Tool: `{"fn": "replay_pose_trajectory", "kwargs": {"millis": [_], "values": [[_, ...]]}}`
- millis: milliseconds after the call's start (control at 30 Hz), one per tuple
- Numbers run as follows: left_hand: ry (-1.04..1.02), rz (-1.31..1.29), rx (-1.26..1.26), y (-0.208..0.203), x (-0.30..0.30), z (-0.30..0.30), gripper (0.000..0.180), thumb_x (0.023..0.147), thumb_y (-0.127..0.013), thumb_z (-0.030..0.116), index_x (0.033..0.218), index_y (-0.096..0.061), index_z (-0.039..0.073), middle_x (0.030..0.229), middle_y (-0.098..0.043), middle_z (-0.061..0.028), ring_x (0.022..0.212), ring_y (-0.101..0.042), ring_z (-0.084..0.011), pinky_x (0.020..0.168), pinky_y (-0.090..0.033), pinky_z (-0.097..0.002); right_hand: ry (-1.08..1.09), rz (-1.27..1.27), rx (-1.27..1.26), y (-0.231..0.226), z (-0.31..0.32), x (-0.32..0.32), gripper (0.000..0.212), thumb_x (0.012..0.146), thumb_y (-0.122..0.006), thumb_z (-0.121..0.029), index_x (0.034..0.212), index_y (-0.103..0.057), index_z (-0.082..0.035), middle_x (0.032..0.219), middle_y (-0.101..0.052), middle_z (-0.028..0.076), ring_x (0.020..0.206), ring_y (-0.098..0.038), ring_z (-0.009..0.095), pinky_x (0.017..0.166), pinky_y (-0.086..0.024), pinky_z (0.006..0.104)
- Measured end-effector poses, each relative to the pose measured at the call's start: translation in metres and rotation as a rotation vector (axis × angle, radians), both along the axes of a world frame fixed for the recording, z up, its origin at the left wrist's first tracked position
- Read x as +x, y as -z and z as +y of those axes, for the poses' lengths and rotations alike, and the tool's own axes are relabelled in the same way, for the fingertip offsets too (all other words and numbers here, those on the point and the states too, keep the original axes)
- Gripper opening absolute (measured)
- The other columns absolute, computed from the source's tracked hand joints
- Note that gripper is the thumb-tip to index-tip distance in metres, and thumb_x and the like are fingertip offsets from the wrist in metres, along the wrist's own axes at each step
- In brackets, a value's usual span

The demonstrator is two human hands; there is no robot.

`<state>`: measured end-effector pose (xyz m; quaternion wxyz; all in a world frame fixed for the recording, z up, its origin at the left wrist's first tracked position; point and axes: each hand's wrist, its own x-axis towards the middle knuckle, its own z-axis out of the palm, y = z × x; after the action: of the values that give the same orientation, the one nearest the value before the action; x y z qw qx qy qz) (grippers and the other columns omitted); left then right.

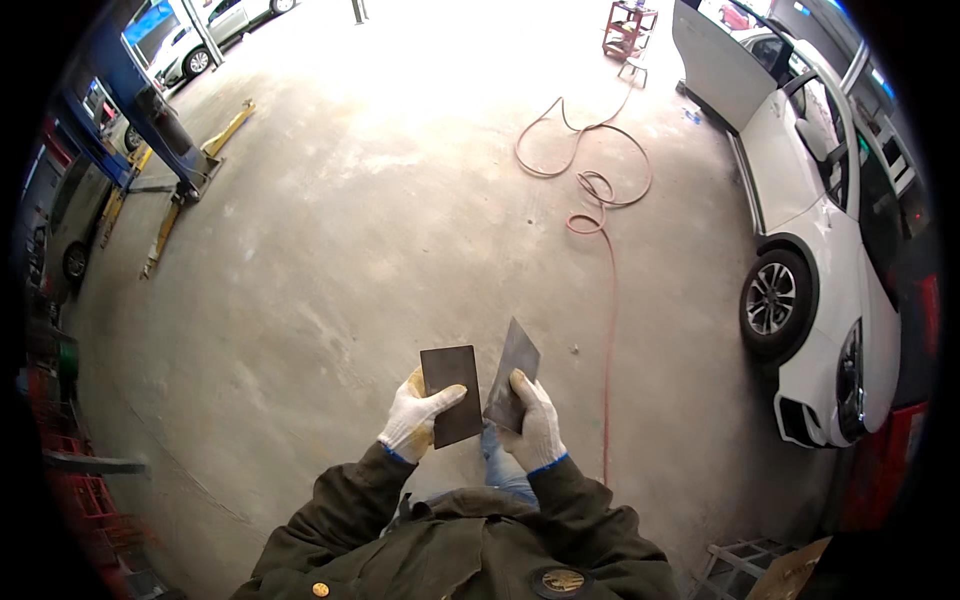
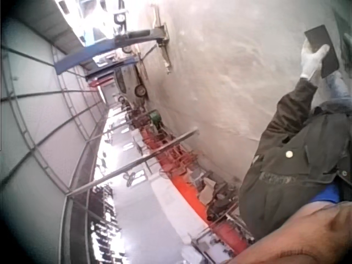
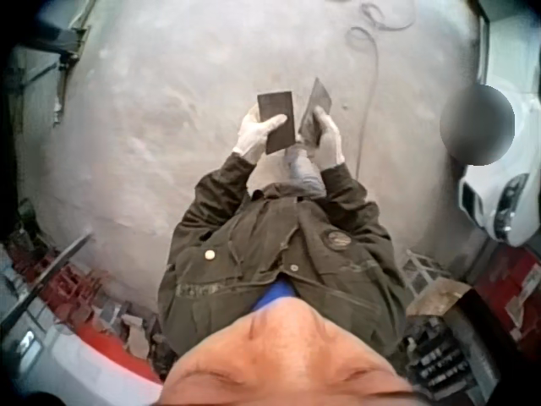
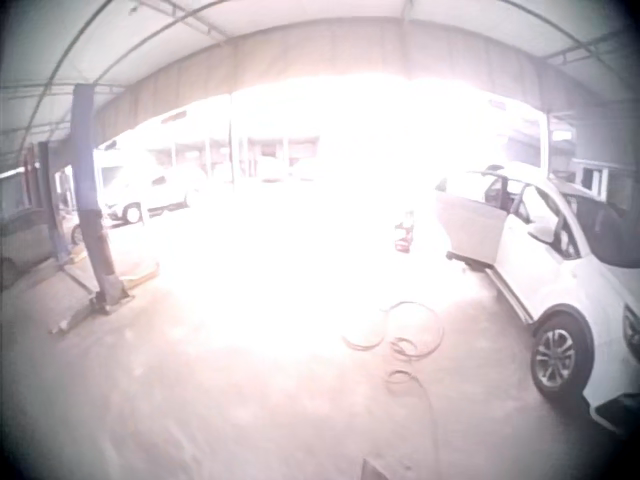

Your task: The person sands the car's wheel arch area with sandpaper, then applies filler paste using a putty knife to smooth the surface.

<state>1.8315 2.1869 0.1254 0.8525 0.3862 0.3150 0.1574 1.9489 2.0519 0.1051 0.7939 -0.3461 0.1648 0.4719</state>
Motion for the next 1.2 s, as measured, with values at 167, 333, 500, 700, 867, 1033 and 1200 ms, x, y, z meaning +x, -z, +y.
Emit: {"fn": "replay_pose_trajectory", "kwargs": {"millis": [167,333,500,700,867,1033,1200], "values": [[-0.119,0.038,0.349,0.000,0.100,0.037,0.036,0.095,-0.065,0.009,0.128,-0.054,-0.002,0.115,-0.066,-0.0080,0.102,-0.062,-0.0134,0.090,-0.049,-0.0263,-0.174,-0.505,-0.359,-0.016,0.038,0.077,0.023,0.093,-0.068,-0.013,0.109,-0.064,0.002,0.096,-0.070,0.006,0.079,-0.065,0.012,0.069,-0.055,0.0270],[0.030,0.204,0.700,-0.019,0.187,0.064,0.031,0.090,-0.068,0.005,0.118,-0.059,-0.004,0.105,-0.070,-0.0102,0.092,-0.066,-0.0143,0.083,-0.053,-0.0279,-0.136,-0.684,-0.530,-0.021,0.087,0.150,0.021,0.089,-0.069,-0.014,0.099,-0.068,0.005,0.089,-0.072,0.008,0.079,-0.065,0.011,0.068,-0.053,0.0268],[0.140,0.165,0.853,-0.012,0.246,0.123,0.026,0.088,-0.068,0.011,0.108,-0.063,-0.005,0.090,-0.072,-0.0189,0.081,-0.072,-0.0221,0.071,-0.055,-0.0334,-0.213,-0.844,-0.509,-0.049,0.139,0.220,0.020,0.087,-0.068,-0.012,0.098,-0.069,0.005,0.089,-0.074,0.010,0.078,-0.066,0.012,0.069,-0.053,0.0283],[0.445,0.102,0.720,-0.002,0.334,0.234,0.024,0.091,-0.065,0.014,0.103,-0.064,-0.006,0.089,-0.071,-0.0162,0.076,-0.067,-0.0151,0.067,-0.051,-0.0321,-0.260,-1.068,-0.512,-0.074,0.232,0.317,0.017,0.087,-0.067,-0.009,0.096,-0.068,0.005,0.088,-0.072,0.007,0.078,-0.064,0.010,0.069,-0.052,0.0273],[0.678,-0.027,0.383,-0.026,0.426,0.333,0.032,0.091,-0.065,0.012,0.116,-0.060,-0.007,0.105,-0.067,-0.0071,0.094,-0.056,-0.0078,0.084,-0.048,-0.0272,-0.426,-1.057,-0.418,-0.097,0.322,0.430,0.019,0.088,-0.065,-0.010,0.100,-0.067,0.005,0.087,-0.071,0.007,0.079,-0.064,0.010,0.071,-0.053,0.0286],[0.850,0.003,0.489,-0.057,0.511,0.424,0.037,0.089,-0.066,0.010,0.120,-0.057,-0.008,0.111,-0.065,-0.0045,0.098,-0.055,-0.0072,0.087,-0.048,-0.0260,-0.284,-1.068,-0.332,-0.130,0.408,0.532,0.025,0.089,-0.065,-0.008,0.111,-0.063,0.004,0.097,-0.070,0.007,0.085,-0.063,0.009,0.074,-0.053,0.0257],[0.733,0.017,0.098,-0.073,0.563,0.498,0.060,0.086,-0.072,0.012,0.134,-0.048,-0.013,0.116,-0.063,-0.0097,0.103,-0.058,-0.0145,0.089,-0.049,-0.0317,-0.436,-1.031,-0.355,-0.116,0.473,0.605,0.026,0.089,-0.066,-0.008,0.111,-0.063,0.006,0.096,-0.070,0.007,0.085,-0.063,0.009,0.075,-0.053,0.0252]]}}
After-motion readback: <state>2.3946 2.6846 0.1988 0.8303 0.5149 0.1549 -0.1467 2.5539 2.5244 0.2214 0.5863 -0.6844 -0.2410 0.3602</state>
